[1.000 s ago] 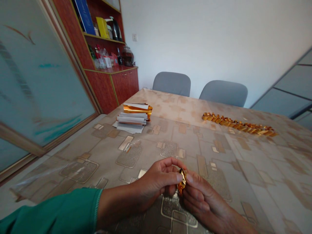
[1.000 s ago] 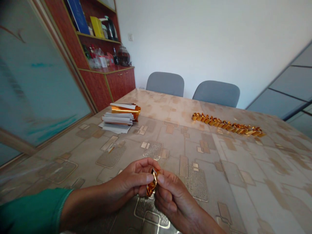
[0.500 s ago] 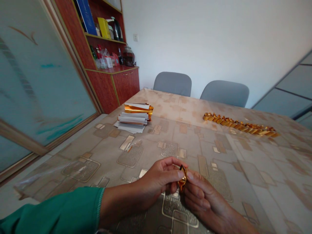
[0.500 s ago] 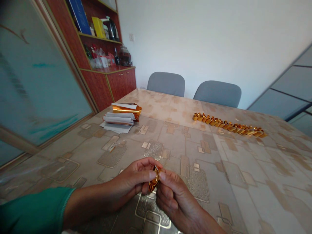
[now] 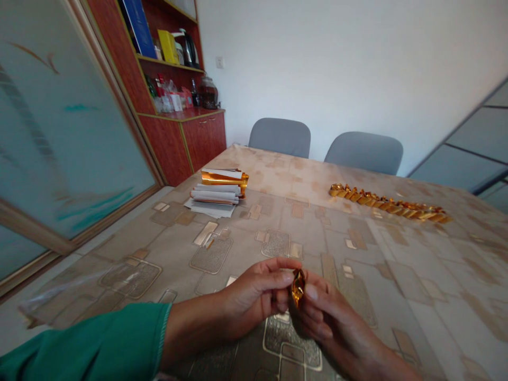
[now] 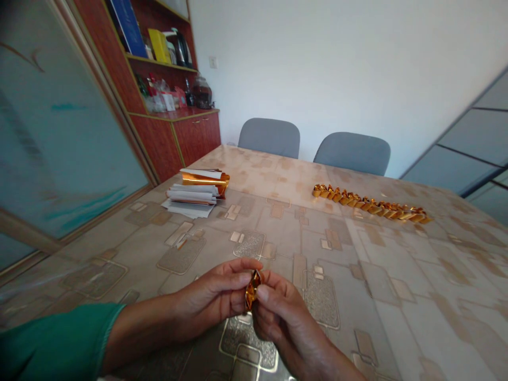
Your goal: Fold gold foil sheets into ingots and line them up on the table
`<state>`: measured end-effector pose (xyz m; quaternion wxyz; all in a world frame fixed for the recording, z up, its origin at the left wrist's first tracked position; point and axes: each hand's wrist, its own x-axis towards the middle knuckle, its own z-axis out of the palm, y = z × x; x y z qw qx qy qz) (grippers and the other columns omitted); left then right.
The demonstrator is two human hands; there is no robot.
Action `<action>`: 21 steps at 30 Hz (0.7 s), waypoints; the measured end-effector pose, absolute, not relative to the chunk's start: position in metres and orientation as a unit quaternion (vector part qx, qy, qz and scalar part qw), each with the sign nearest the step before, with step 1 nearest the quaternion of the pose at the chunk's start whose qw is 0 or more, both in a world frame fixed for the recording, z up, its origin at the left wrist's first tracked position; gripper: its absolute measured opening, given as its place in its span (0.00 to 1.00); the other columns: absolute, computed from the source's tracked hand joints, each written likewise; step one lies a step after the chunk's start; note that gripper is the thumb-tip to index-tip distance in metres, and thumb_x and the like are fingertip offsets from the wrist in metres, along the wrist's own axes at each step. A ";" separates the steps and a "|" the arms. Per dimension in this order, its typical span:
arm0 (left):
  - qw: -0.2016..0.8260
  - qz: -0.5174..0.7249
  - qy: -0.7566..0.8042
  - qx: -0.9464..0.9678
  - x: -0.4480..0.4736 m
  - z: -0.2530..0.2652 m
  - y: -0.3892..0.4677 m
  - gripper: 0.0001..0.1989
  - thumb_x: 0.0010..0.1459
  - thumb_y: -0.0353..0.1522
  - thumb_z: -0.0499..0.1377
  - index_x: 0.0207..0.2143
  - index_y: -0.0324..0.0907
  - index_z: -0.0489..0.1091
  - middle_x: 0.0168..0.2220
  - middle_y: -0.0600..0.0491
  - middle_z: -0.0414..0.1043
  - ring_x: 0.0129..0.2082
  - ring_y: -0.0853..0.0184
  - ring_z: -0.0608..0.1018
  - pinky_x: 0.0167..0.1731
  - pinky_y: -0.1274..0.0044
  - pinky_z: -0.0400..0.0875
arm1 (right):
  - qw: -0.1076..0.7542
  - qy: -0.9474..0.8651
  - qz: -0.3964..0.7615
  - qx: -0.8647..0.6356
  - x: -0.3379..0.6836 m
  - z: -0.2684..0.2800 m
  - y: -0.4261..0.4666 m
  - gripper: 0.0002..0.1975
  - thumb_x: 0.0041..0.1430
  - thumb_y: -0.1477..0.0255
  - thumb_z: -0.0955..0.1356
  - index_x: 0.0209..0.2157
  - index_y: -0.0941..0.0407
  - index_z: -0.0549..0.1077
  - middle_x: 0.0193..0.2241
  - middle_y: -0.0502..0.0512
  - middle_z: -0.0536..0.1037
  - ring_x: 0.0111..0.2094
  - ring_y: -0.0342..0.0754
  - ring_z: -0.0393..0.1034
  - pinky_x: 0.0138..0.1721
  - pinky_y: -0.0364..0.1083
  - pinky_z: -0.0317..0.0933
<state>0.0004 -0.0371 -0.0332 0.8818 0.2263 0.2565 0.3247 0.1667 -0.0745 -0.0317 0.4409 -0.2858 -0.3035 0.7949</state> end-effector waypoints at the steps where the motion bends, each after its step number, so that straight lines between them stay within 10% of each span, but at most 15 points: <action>1: 0.882 0.325 0.253 0.230 0.001 -0.033 -0.038 0.19 0.46 0.32 0.74 0.41 0.40 0.76 0.39 0.50 0.77 0.31 0.72 0.76 0.31 0.81 0.65 | 0.440 -0.309 0.788 -0.298 0.166 -0.031 -0.075 0.14 0.56 0.62 0.76 0.32 0.57 0.73 0.15 0.38 0.58 0.15 0.34 0.41 0.18 0.39 0.39; 21: 0.887 0.281 0.243 0.273 -0.003 -0.035 -0.035 0.23 0.47 0.34 0.75 0.45 0.41 0.75 0.33 0.54 0.74 0.21 0.79 0.69 0.22 0.85 0.60 | 0.427 -0.328 0.795 -0.280 0.167 -0.034 -0.073 0.25 0.58 0.60 0.74 0.18 0.56 0.62 0.10 0.38 0.55 0.13 0.34 0.41 0.17 0.40 0.38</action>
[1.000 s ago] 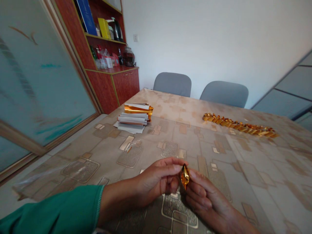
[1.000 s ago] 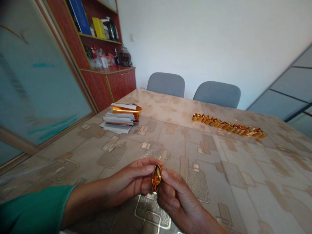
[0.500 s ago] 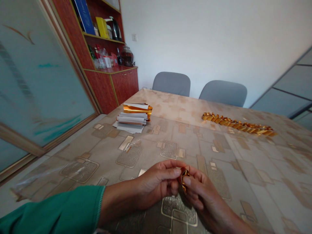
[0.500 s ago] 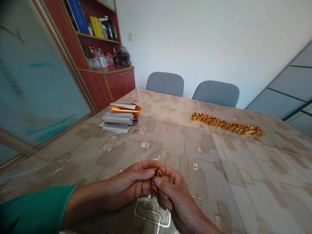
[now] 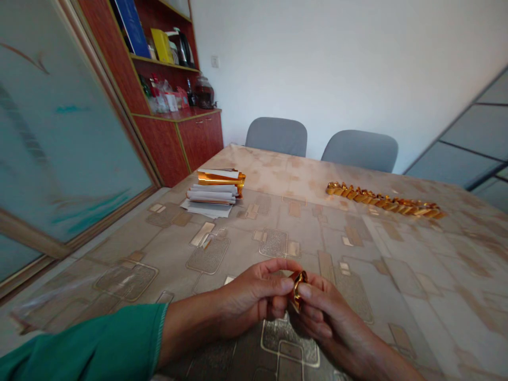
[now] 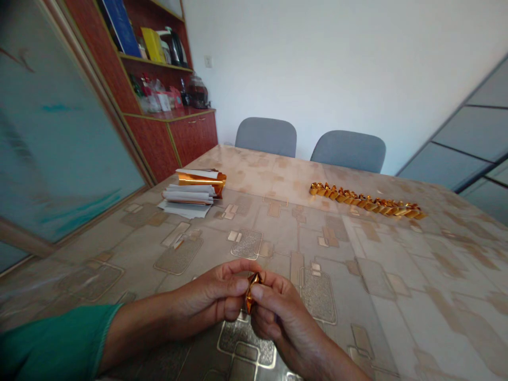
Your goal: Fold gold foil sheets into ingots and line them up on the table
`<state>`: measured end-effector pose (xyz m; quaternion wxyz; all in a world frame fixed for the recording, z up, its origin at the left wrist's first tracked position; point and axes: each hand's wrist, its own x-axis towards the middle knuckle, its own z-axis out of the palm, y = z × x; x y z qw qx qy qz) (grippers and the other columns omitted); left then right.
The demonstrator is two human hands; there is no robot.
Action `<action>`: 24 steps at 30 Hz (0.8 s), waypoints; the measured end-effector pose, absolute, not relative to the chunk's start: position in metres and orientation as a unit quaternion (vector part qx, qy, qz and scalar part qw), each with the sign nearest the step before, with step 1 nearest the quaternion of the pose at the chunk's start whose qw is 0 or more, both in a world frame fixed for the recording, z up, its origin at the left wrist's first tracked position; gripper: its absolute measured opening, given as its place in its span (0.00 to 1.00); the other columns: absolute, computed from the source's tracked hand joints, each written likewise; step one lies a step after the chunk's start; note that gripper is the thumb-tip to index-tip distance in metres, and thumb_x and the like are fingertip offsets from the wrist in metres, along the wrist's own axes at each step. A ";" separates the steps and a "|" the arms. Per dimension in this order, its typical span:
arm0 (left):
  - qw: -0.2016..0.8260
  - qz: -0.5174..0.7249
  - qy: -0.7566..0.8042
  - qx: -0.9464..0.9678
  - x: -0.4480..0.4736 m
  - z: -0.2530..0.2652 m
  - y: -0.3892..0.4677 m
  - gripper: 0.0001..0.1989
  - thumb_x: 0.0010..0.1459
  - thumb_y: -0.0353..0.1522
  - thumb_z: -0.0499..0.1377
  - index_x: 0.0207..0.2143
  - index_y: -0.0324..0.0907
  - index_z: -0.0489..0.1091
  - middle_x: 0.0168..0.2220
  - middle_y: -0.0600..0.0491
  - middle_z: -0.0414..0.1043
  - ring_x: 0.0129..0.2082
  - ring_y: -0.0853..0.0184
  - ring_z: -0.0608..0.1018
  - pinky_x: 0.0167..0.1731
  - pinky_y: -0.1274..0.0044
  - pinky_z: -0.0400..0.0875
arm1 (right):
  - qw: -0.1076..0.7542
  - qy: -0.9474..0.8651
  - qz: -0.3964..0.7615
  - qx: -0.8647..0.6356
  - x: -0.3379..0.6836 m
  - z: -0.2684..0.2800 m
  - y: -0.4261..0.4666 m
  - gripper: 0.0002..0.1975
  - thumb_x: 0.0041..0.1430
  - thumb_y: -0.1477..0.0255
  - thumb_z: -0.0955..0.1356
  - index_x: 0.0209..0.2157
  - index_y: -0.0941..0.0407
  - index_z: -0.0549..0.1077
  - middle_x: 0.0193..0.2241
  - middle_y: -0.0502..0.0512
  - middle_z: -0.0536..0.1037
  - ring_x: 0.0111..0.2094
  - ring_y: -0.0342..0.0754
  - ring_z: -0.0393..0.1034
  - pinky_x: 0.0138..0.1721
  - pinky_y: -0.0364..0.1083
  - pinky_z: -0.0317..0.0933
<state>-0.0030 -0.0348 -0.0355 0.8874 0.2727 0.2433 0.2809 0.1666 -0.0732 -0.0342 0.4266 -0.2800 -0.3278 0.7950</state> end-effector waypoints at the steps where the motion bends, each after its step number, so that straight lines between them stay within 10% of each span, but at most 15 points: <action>1: 0.892 0.275 0.243 0.264 -0.003 -0.036 -0.035 0.23 0.46 0.34 0.75 0.45 0.41 0.75 0.33 0.54 0.74 0.22 0.79 0.70 0.22 0.86 0.59 | 0.427 -0.329 0.796 -0.277 0.166 -0.035 -0.074 0.25 0.59 0.60 0.74 0.17 0.55 0.61 0.10 0.38 0.55 0.12 0.34 0.41 0.17 0.40 0.38; 24: 0.898 0.290 0.209 0.257 0.001 -0.030 -0.044 0.21 0.46 0.34 0.75 0.41 0.41 0.73 0.40 0.50 0.75 0.36 0.68 0.78 0.34 0.80 0.67 | 0.473 -0.364 0.700 -0.392 0.156 -0.034 -0.082 0.21 0.54 0.53 0.74 0.33 0.56 0.69 0.11 0.36 0.58 0.12 0.34 0.41 0.15 0.38 0.39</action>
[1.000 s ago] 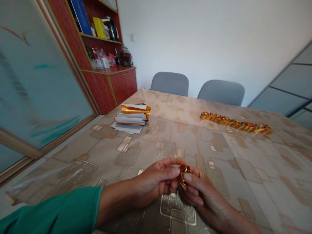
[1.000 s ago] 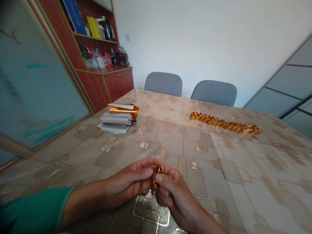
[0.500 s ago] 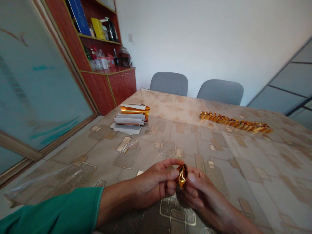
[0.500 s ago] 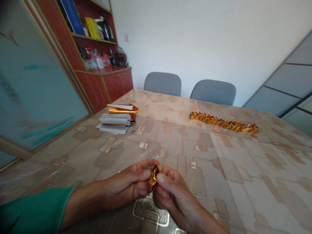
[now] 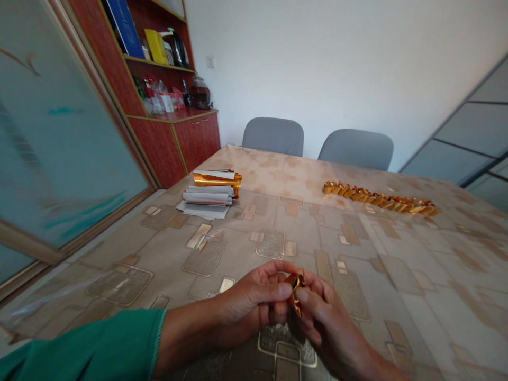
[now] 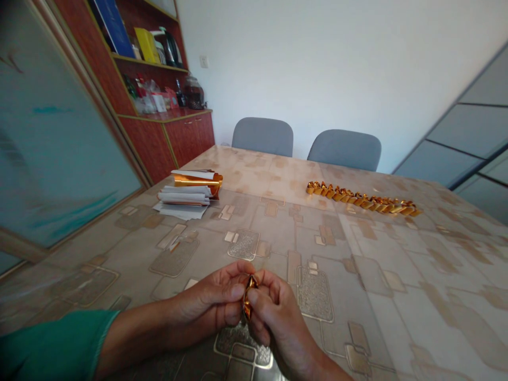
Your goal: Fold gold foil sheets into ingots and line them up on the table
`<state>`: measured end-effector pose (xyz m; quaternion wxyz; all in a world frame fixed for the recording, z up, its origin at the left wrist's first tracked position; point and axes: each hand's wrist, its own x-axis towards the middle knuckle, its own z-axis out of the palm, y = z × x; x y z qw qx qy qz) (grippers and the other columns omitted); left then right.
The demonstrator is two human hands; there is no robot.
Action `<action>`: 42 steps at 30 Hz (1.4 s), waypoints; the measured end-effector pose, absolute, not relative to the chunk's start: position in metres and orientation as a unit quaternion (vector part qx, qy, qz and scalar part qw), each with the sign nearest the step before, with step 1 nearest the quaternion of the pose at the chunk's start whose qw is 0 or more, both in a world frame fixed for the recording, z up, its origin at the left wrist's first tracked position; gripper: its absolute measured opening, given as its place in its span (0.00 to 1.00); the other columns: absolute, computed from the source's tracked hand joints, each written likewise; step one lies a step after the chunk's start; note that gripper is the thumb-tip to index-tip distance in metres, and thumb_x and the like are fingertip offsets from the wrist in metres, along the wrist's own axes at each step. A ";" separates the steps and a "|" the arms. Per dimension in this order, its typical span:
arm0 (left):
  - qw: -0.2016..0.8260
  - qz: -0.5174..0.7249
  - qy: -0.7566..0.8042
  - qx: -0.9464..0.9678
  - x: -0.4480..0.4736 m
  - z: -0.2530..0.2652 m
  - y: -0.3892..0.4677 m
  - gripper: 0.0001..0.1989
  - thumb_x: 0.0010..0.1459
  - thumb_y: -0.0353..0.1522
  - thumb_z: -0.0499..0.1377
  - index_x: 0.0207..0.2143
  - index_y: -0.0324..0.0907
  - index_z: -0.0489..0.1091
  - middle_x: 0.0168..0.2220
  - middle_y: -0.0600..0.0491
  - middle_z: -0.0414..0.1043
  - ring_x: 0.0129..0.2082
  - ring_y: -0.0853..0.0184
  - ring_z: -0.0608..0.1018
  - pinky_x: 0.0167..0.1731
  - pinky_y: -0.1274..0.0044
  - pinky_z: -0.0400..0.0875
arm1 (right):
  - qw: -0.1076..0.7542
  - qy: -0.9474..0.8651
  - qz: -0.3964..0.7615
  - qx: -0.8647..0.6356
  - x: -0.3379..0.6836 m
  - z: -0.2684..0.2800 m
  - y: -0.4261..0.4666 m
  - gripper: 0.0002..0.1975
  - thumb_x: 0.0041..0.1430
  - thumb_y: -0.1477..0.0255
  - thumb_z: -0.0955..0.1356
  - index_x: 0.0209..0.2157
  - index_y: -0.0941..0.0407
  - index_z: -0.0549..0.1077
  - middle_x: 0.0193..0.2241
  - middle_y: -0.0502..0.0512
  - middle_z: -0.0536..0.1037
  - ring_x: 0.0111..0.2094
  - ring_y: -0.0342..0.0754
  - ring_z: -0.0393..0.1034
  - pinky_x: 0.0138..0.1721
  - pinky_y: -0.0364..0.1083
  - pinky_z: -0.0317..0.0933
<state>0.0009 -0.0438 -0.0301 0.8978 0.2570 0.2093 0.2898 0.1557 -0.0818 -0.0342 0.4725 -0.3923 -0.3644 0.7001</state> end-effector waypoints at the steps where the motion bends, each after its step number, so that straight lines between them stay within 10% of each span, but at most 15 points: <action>1: 0.899 0.288 0.206 0.259 0.001 -0.030 -0.044 0.21 0.46 0.34 0.75 0.41 0.41 0.72 0.40 0.50 0.75 0.36 0.68 0.78 0.33 0.80 0.66 | 0.469 -0.367 0.696 -0.400 0.156 -0.034 -0.082 0.21 0.54 0.53 0.74 0.32 0.56 0.69 0.11 0.36 0.58 0.12 0.34 0.41 0.14 0.37 0.39; 42: 0.812 0.353 0.248 0.392 -0.004 -0.043 -0.030 0.25 0.51 0.33 0.72 0.51 0.44 0.73 0.34 0.54 0.74 0.28 0.73 0.75 0.32 0.79 0.66 | 0.435 -0.283 0.816 -0.257 0.173 -0.029 -0.066 0.23 0.62 0.58 0.71 0.21 0.55 0.63 0.13 0.39 0.55 0.15 0.37 0.41 0.20 0.41 0.41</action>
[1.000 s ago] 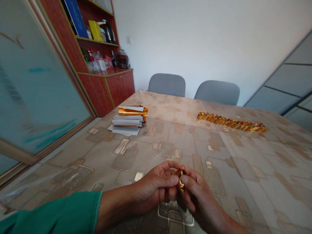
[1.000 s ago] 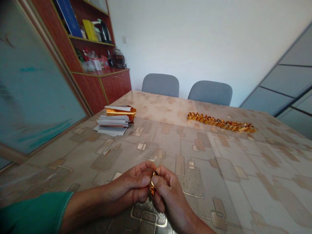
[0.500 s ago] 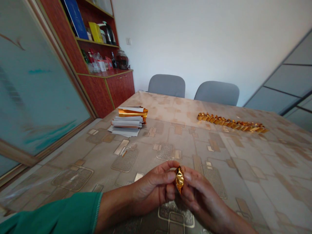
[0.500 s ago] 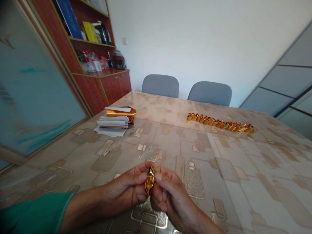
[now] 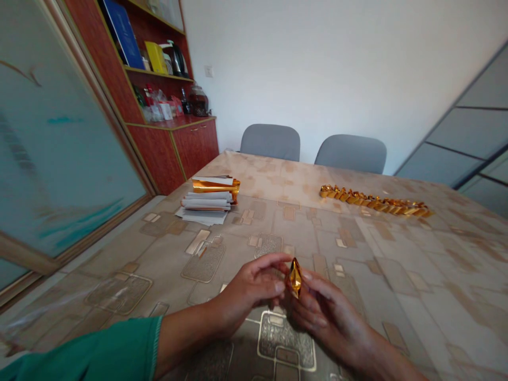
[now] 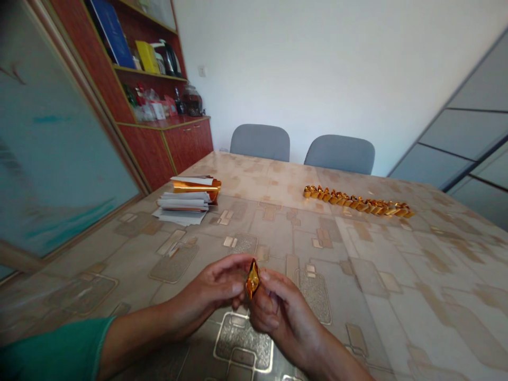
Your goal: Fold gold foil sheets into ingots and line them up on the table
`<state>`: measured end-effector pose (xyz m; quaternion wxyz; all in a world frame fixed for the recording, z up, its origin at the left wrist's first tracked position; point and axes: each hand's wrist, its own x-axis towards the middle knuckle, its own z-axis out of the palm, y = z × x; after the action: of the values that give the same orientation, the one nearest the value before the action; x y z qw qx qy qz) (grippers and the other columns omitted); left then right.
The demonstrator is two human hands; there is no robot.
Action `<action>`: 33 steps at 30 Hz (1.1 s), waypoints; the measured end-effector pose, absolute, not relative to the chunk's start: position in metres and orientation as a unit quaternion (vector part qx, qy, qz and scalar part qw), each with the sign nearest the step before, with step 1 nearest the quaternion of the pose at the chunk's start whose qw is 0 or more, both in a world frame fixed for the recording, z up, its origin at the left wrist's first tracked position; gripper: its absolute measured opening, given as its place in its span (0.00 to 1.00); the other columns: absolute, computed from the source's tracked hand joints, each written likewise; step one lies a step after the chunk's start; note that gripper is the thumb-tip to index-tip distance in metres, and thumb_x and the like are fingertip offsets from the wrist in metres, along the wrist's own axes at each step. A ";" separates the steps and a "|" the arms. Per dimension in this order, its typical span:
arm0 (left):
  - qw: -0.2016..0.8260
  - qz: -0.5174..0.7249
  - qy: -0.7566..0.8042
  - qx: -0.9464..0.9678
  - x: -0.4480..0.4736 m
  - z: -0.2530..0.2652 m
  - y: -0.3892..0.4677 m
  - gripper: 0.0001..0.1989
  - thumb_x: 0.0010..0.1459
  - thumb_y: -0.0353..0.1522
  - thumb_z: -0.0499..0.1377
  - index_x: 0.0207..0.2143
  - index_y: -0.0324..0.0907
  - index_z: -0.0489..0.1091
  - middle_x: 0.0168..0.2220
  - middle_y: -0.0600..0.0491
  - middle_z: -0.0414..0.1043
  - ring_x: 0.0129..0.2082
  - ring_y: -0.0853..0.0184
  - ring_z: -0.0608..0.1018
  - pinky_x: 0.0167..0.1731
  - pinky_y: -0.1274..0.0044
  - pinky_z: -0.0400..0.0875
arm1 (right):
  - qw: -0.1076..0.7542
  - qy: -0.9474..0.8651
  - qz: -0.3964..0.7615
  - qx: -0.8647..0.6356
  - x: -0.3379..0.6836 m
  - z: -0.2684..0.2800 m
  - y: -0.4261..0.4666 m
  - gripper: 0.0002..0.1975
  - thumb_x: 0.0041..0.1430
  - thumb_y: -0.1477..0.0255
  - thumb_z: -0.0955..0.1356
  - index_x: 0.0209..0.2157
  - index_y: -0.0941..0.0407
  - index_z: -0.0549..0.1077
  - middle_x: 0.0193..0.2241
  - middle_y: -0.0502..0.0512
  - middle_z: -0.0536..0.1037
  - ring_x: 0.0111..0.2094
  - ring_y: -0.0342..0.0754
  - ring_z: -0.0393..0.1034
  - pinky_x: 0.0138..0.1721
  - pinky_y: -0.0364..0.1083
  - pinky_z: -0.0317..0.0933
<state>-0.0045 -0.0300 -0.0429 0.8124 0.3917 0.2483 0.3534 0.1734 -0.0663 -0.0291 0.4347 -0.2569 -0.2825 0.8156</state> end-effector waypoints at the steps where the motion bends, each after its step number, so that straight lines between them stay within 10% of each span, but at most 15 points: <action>1: 0.797 0.353 0.247 0.423 -0.005 -0.043 -0.029 0.27 0.50 0.33 0.73 0.53 0.44 0.72 0.34 0.53 0.75 0.31 0.71 0.75 0.35 0.78 0.67 | 0.425 -0.288 0.817 -0.261 0.174 -0.029 -0.066 0.23 0.61 0.58 0.71 0.20 0.55 0.62 0.13 0.39 0.55 0.15 0.37 0.40 0.20 0.41 0.41; 7: 0.783 0.341 0.231 0.466 -0.003 -0.040 -0.029 0.25 0.48 0.36 0.73 0.47 0.41 0.71 0.34 0.50 0.76 0.35 0.65 0.78 0.36 0.75 0.67 | 0.436 -0.387 0.723 -0.371 0.174 -0.031 -0.068 0.23 0.65 0.54 0.66 0.22 0.55 0.65 0.13 0.42 0.58 0.16 0.38 0.45 0.20 0.42 0.42; 14: 0.750 0.391 0.303 0.438 0.000 -0.035 -0.033 0.23 0.44 0.31 0.74 0.42 0.40 0.71 0.34 0.52 0.76 0.33 0.68 0.77 0.35 0.78 0.69 | 0.453 -0.741 0.266 -0.417 0.186 -0.012 -0.077 0.07 0.65 0.69 0.64 0.44 0.52 0.70 0.37 0.54 0.72 0.37 0.50 0.67 0.37 0.47 0.61; 33: 0.839 0.390 0.248 0.287 0.002 -0.040 -0.038 0.22 0.43 0.31 0.77 0.40 0.38 0.74 0.33 0.53 0.78 0.30 0.73 0.79 0.31 0.83 0.71 | 0.398 -0.821 0.177 -0.370 0.176 -0.010 -0.082 0.18 0.64 0.81 0.63 0.53 0.51 0.64 0.44 0.58 0.74 0.44 0.49 0.73 0.44 0.46 0.71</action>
<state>0.0019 -0.0381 -0.0398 0.8391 0.2871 0.2479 0.3899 0.1760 -0.0816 -0.0101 0.3975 -0.3699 -0.8209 0.1766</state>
